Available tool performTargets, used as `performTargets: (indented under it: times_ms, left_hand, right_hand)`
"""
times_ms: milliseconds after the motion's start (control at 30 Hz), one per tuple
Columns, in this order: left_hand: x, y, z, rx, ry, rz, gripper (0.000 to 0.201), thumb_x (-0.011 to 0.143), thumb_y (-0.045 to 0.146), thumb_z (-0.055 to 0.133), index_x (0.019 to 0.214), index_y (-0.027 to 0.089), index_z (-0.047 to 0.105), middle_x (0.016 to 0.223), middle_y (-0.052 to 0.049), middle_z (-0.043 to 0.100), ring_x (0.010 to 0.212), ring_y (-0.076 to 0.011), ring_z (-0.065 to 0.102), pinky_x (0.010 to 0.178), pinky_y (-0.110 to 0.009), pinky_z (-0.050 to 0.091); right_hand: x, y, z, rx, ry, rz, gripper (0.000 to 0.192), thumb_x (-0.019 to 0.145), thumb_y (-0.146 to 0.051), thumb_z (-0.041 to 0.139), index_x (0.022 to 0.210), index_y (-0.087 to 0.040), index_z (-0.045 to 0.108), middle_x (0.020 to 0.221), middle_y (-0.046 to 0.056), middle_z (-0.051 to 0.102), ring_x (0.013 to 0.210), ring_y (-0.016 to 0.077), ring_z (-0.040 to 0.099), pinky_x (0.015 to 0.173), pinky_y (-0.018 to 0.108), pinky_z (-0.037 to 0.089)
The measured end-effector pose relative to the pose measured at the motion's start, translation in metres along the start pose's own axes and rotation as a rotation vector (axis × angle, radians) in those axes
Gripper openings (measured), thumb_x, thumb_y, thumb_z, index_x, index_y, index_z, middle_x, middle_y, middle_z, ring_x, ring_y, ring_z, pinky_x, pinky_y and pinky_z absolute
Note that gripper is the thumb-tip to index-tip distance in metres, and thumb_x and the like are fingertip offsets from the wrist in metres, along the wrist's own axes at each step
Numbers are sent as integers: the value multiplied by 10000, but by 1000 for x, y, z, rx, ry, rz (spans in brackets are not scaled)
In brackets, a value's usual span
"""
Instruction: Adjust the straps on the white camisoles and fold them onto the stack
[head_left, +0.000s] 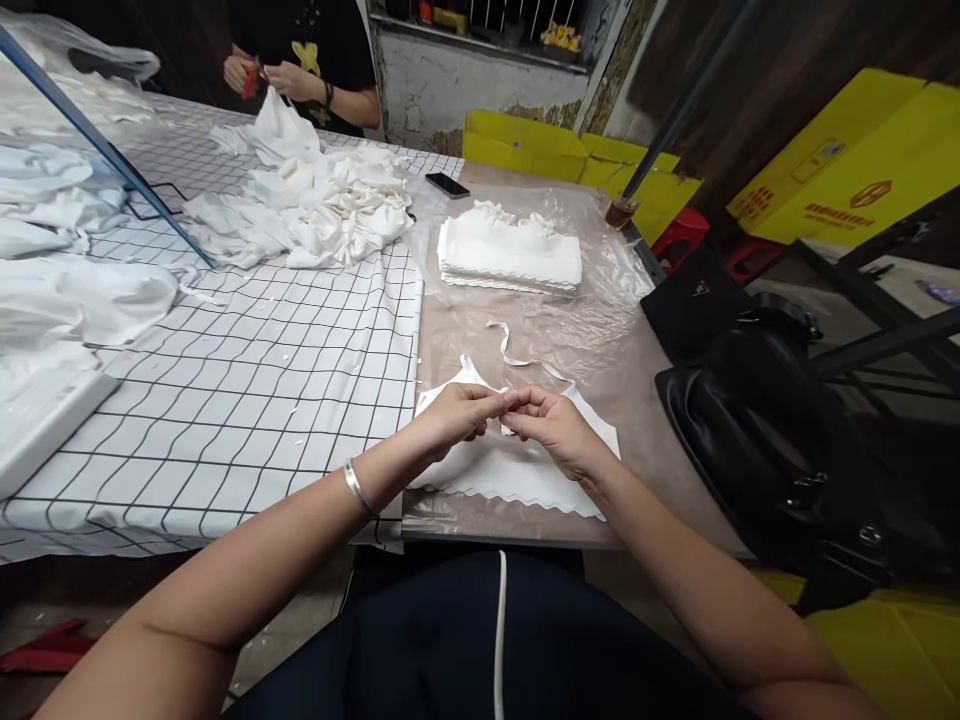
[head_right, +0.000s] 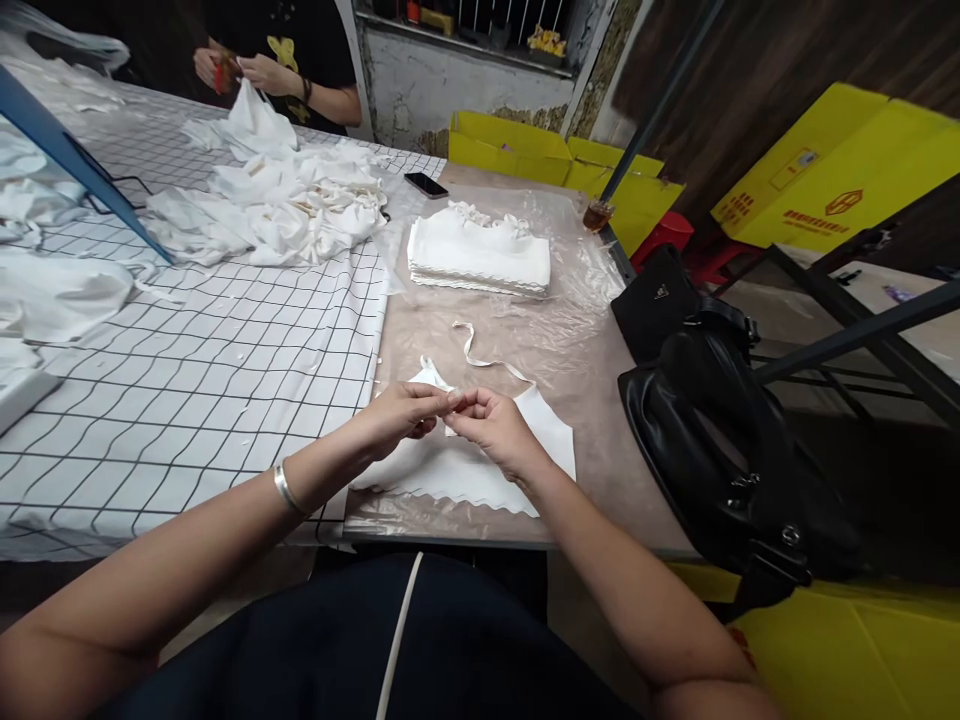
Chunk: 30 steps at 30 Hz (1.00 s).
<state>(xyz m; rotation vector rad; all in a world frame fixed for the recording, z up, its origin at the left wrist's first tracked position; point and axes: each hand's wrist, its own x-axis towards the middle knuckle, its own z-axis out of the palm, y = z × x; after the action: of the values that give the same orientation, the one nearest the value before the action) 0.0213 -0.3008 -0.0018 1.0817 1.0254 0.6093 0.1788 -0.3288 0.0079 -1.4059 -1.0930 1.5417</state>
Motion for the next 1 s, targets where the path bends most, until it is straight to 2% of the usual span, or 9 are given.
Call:
performTargets:
  times_ms: [67, 167, 400, 500, 633, 767, 867, 933, 1000]
  left_hand:
    - [5, 0, 2, -76, 26, 19, 387, 619, 490, 786, 698, 127, 677, 551, 21, 501, 462, -49, 354, 445, -207, 234]
    - [12, 3, 2, -104, 69, 46, 316, 628, 417, 788, 628, 129, 659, 498, 29, 467, 461, -57, 350, 447, -215, 232]
    - [21, 12, -5, -16, 95, 113, 255, 696, 343, 755, 588, 138, 647, 484, 26, 473, 457, -67, 368, 447, -224, 261]
    - [23, 19, -4, 33, 134, 185, 232, 724, 319, 732, 594, 137, 668, 489, 23, 491, 477, -71, 382, 474, -226, 295]
    - [26, 34, -1, 75, 111, 240, 205, 751, 274, 701, 605, 133, 675, 525, 8, 543, 505, -77, 428, 519, -228, 352]
    - [25, 38, -8, 43, 188, 253, 195, 777, 277, 676, 649, 132, 647, 566, 10, 551, 491, -65, 440, 485, -206, 342]
    - [19, 27, -15, -15, 253, 168, 205, 780, 305, 662, 674, 136, 615, 575, 6, 542, 458, -62, 444, 435, -196, 305]
    - [13, 18, -15, -46, 237, 119, 193, 753, 293, 671, 662, 142, 593, 569, 9, 529, 452, -62, 442, 421, -192, 290]
    - [9, 12, -13, -47, 237, 135, 179, 728, 267, 680, 641, 151, 574, 563, 20, 512, 468, -64, 448, 430, -189, 300]
  right_hand:
    - [-1, 0, 2, -5, 15, -15, 372, 523, -308, 843, 775, -177, 603, 634, -39, 600, 596, 98, 512, 578, 247, 366]
    - [0, -1, -2, 12, 6, 22, 396, 522, -276, 846, 773, -190, 552, 610, -56, 575, 570, 89, 498, 575, 243, 369]
    - [15, -13, -21, 78, -151, 161, 349, 528, -211, 851, 792, -182, 624, 658, -37, 591, 545, 78, 477, 530, 234, 361]
    - [23, -19, -21, 83, -229, 158, 290, 540, -209, 838, 752, -182, 641, 631, -51, 551, 534, 69, 452, 528, 228, 358]
    - [33, -23, -16, 41, -294, 137, 257, 546, -223, 837, 730, -170, 666, 644, -41, 554, 547, 66, 454, 525, 224, 346]
    - [40, -25, -12, -1, -216, 56, 258, 561, -284, 845, 687, -150, 663, 633, -21, 578, 569, 76, 489, 553, 234, 365]
    - [42, -25, -8, 32, -96, -42, 321, 533, -329, 859, 744, -157, 688, 696, 1, 632, 644, 107, 555, 596, 248, 401]
    - [42, -24, -4, 55, -33, -70, 351, 498, -349, 872, 734, -163, 689, 688, 3, 635, 677, 129, 581, 618, 259, 425]
    - [42, -20, -1, 65, -8, -87, 363, 473, -361, 881, 709, -168, 683, 671, -2, 626, 669, 129, 577, 620, 264, 442]
